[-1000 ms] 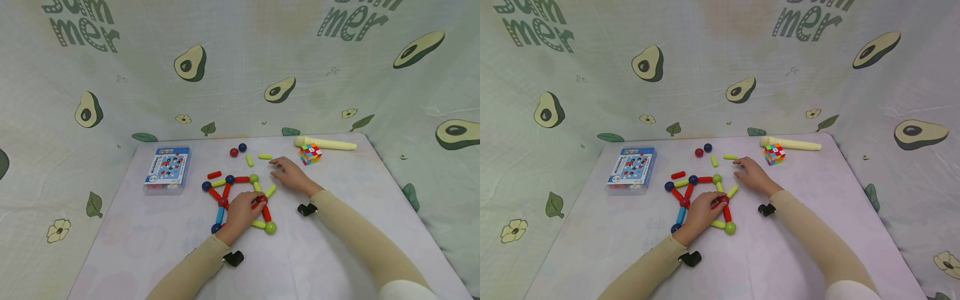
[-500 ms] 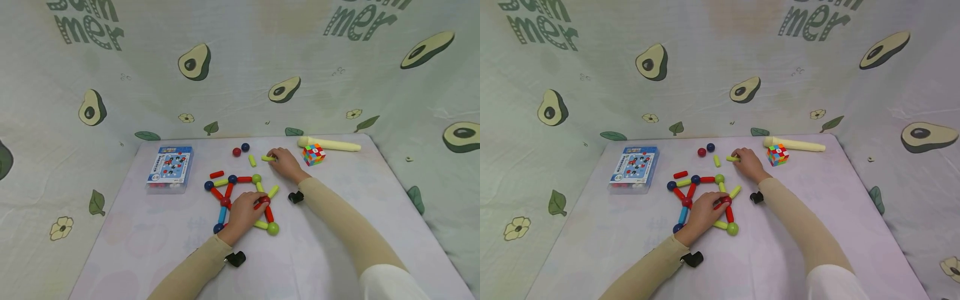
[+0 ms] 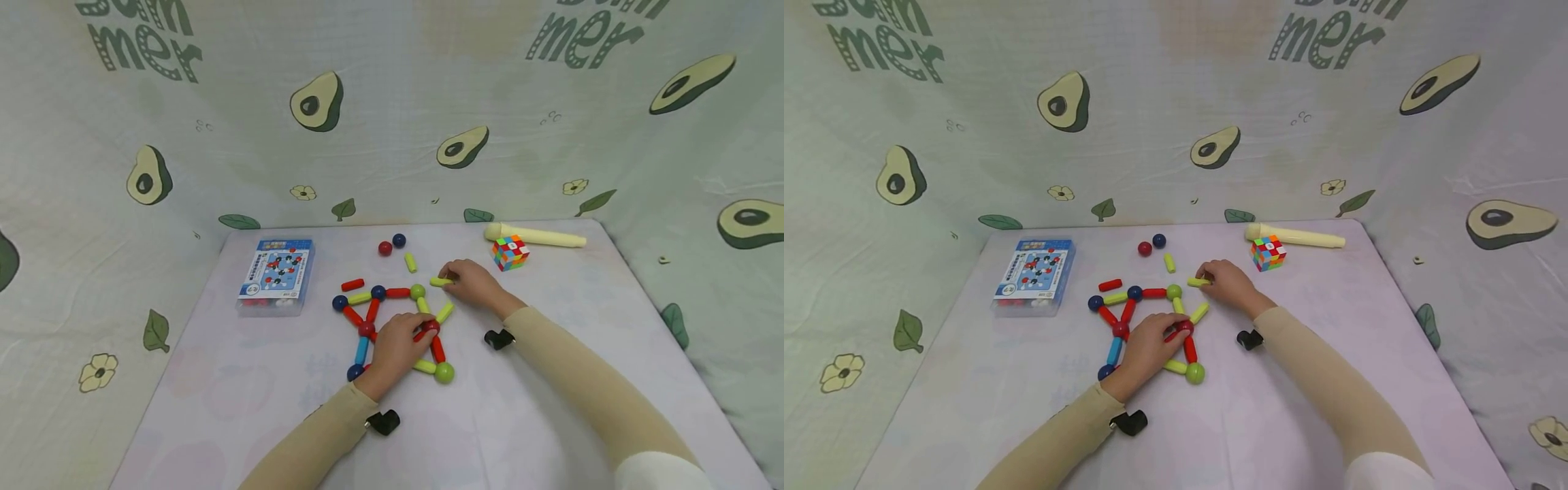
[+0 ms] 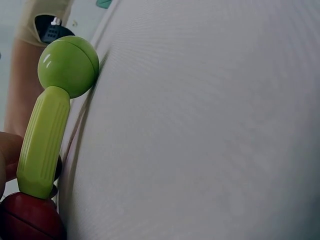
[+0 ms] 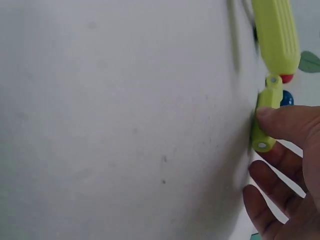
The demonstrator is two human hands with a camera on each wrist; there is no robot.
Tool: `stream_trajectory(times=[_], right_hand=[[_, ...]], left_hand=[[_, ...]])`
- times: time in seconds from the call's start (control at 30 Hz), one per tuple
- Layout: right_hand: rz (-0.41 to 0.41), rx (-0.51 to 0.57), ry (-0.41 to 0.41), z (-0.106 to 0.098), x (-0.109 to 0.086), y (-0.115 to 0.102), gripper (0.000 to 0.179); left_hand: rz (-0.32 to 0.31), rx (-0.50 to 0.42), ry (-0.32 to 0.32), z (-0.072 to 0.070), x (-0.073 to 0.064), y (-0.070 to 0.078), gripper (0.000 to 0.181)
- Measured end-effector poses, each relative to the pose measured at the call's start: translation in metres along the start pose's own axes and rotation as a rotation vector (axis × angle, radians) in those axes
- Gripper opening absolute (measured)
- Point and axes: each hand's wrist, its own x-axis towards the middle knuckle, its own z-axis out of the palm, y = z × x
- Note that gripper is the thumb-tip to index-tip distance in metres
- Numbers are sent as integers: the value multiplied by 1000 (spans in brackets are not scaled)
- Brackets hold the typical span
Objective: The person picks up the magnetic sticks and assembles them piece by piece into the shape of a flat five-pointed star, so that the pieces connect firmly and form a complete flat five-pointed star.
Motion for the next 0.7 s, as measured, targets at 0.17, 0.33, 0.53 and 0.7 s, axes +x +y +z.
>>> stream_trajectory(times=[0.17,0.33,0.53,0.7], right_hand=[[-36,27,-37,1,-11,-4,21],[-62,101,-36,1,-18,-10,22],[-47,121,-34,4,-22,-13,22],[-28,132,-20,6,-23,-11,21]], left_hand=[[-2,14,-1,-1,0,1,36],[-4,21,-4,0,-1,1,37],[-7,17,1,0,-1,2,37],[1,16,10,1,-1,2,37]])
